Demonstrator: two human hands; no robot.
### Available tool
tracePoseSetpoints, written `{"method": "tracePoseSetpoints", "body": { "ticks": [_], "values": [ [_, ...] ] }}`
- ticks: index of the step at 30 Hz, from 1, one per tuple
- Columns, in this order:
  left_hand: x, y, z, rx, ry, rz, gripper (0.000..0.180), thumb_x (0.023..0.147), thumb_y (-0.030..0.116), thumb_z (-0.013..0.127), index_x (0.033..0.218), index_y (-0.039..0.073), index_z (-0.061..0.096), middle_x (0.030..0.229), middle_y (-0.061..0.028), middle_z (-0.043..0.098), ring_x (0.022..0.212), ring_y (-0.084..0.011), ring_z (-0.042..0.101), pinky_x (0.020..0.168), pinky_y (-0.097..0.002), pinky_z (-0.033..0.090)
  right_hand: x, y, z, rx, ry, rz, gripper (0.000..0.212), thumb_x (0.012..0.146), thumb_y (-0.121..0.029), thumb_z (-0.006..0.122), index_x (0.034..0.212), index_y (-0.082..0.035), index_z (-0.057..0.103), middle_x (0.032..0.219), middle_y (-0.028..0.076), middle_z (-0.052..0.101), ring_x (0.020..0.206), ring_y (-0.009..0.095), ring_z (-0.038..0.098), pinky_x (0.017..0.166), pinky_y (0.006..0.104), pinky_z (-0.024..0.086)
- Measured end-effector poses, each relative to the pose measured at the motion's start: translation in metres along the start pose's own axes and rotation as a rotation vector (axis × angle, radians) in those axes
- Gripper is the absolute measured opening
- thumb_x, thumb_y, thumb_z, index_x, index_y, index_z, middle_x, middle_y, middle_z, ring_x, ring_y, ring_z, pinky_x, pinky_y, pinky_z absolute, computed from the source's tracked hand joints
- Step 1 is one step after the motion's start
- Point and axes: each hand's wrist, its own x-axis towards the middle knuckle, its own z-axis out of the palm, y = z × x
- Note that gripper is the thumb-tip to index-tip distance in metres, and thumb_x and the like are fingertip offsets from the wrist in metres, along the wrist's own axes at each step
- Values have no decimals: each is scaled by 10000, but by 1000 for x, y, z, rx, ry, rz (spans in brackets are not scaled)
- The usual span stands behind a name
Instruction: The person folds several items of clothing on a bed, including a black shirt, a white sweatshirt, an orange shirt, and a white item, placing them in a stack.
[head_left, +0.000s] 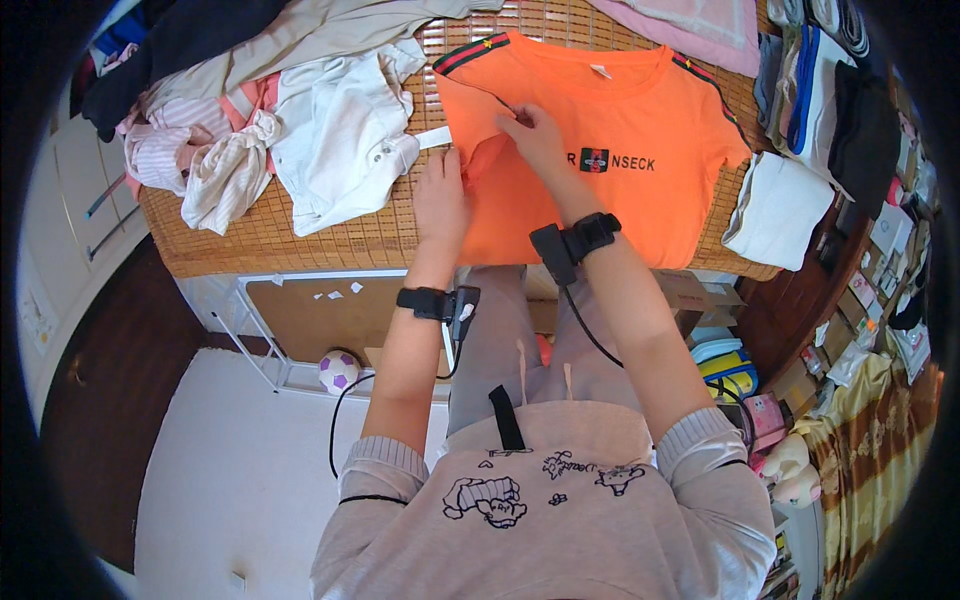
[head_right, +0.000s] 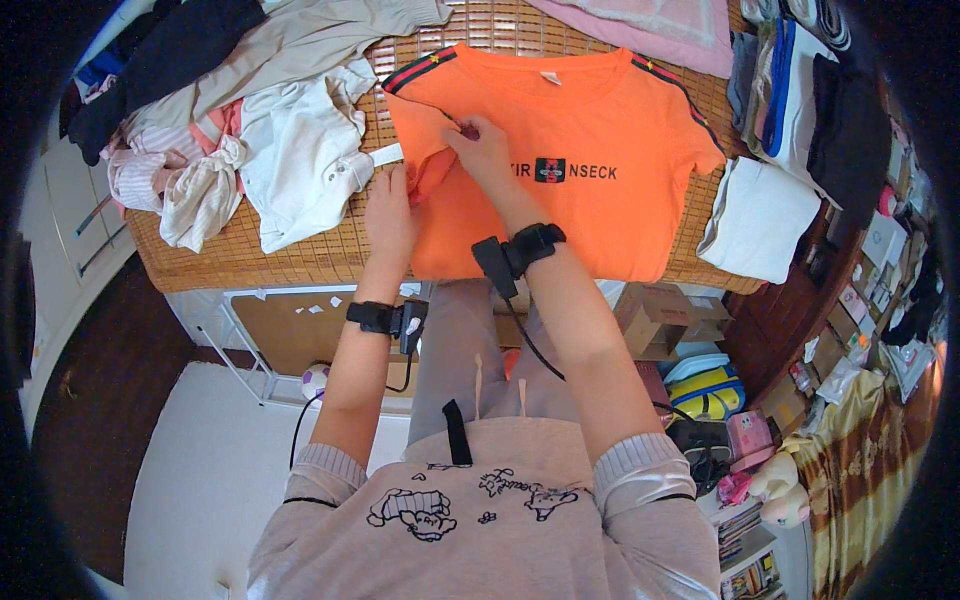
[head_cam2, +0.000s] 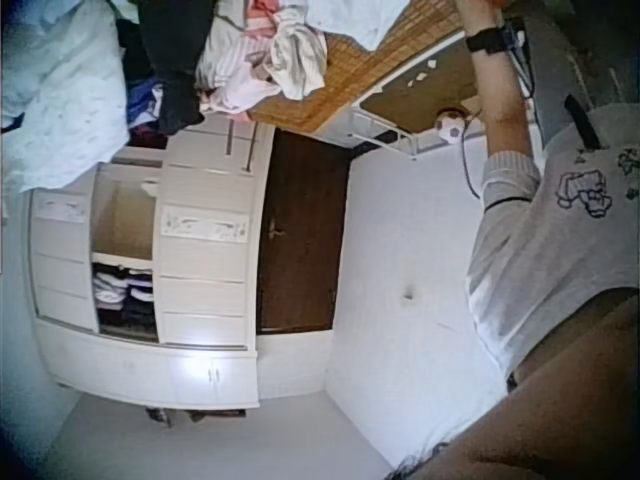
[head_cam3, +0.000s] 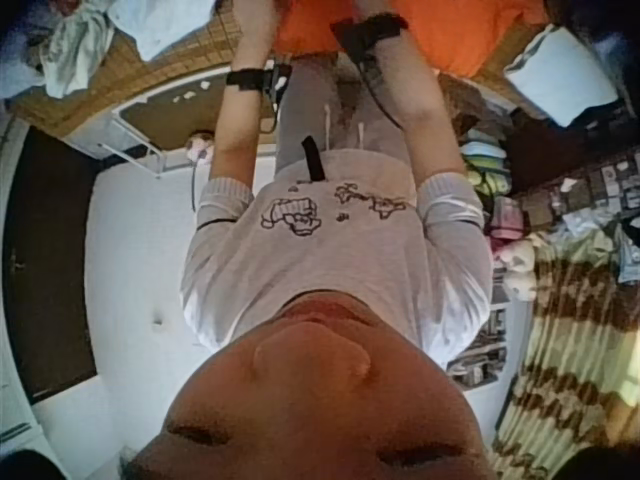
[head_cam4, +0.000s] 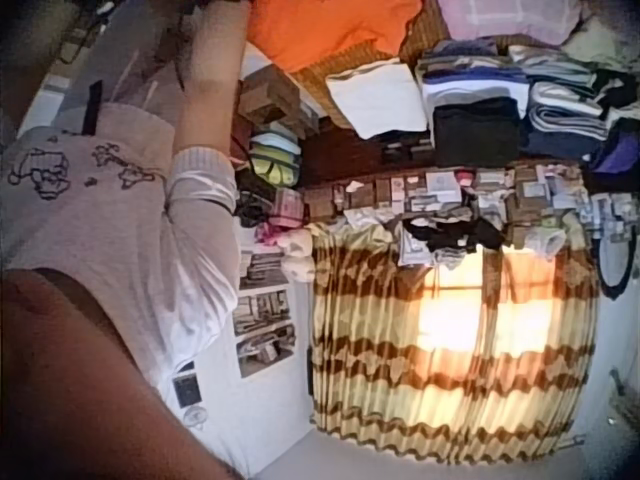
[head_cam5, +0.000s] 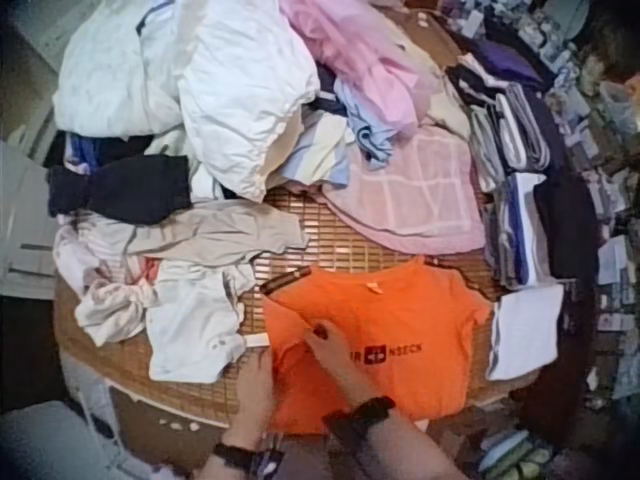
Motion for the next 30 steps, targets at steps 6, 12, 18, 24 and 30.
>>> {"method": "tracePoseSetpoints", "body": {
  "ticks": [6,12,18,24,30],
  "values": [
    [-10,-17,18,-9,56,190,342,630,42,579,958,80,492,926,-93,473,823,-270,495,686,-376,423,-7,1,-3,395,-16,-75,153,726,-80,621,820,-18,518,707,-5,517,650,58,473,570,199,382],
    [-8,-15,29,-70,138,234,453,638,24,562,1084,54,484,1046,-106,478,836,-273,491,701,-356,428,-13,12,-3,192,83,-181,155,749,-82,599,871,-27,520,711,13,525,624,71,470,555,202,378],
    [-18,-6,23,-15,-116,160,712,625,134,624,1263,14,332,1275,-113,349,867,-258,478,757,-364,407,-13,-15,1,-414,264,-470,210,727,-129,602,924,-68,563,858,74,580,756,186,537,648,287,419],
    [-31,-5,28,25,-92,166,784,643,220,627,1290,-23,258,1350,-102,247,947,-268,435,815,-391,379,5,-45,16,-794,-73,-887,312,696,-77,572,1006,-108,559,1042,44,553,1014,234,479,815,326,409],
    [-43,-2,35,65,-67,99,804,667,265,621,1292,-54,229,1340,-180,245,1025,-287,418,868,-373,373,32,-36,31,-1120,-60,-1000,418,758,-201,546,1166,-169,464,1248,24,414,1114,242,416,889,352,376]
  ]
}}
